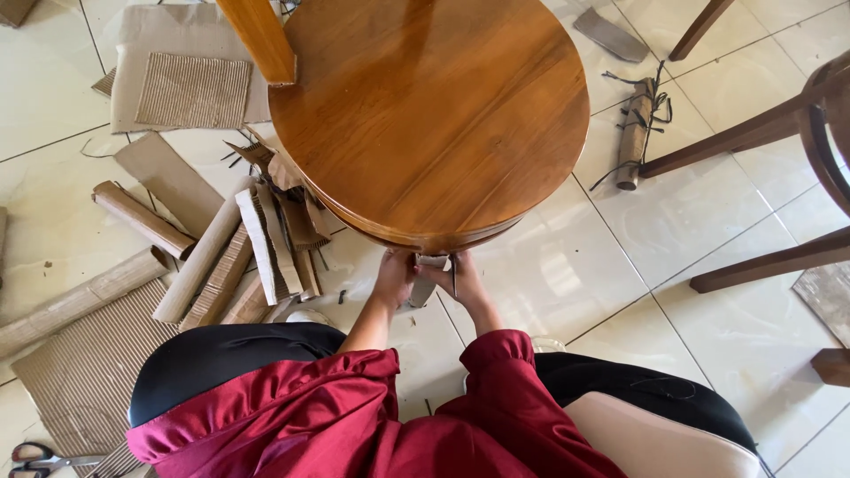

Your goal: Wrapping wooden chair legs and backrest with cardboard and string for protection

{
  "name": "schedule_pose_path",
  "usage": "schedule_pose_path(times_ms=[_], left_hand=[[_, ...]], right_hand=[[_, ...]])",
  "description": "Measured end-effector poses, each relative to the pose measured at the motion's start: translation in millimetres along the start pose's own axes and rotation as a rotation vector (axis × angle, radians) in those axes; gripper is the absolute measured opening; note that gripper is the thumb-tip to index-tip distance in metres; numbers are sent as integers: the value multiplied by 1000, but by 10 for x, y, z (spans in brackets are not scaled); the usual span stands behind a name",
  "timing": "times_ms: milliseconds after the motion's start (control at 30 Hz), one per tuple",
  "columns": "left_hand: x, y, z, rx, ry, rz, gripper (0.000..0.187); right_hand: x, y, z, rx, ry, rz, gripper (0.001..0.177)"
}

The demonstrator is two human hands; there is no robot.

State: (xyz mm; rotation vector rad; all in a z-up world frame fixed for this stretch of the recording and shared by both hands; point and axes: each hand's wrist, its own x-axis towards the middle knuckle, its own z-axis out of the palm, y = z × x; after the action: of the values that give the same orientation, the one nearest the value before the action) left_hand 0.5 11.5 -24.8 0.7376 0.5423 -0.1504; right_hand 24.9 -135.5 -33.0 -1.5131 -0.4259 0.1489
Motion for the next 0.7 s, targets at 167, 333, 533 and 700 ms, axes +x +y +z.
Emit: schedule_pose_path(times_ms=[167,333,533,700], left_hand=[[202,-750,-522,1182,-218,779,52],[-11,-428,-280,454,-20,109,52],[286,-638,-616,437,-38,113,55],[293,-560,-700,588,-63,33,55]], right_hand=[[-64,251,9,-34,47,29,65],[-195,1068,23,83,80,146,84],[-308,809,-14,-209,88,267,79],[-390,1249,-261,-131,-30,329,68]])
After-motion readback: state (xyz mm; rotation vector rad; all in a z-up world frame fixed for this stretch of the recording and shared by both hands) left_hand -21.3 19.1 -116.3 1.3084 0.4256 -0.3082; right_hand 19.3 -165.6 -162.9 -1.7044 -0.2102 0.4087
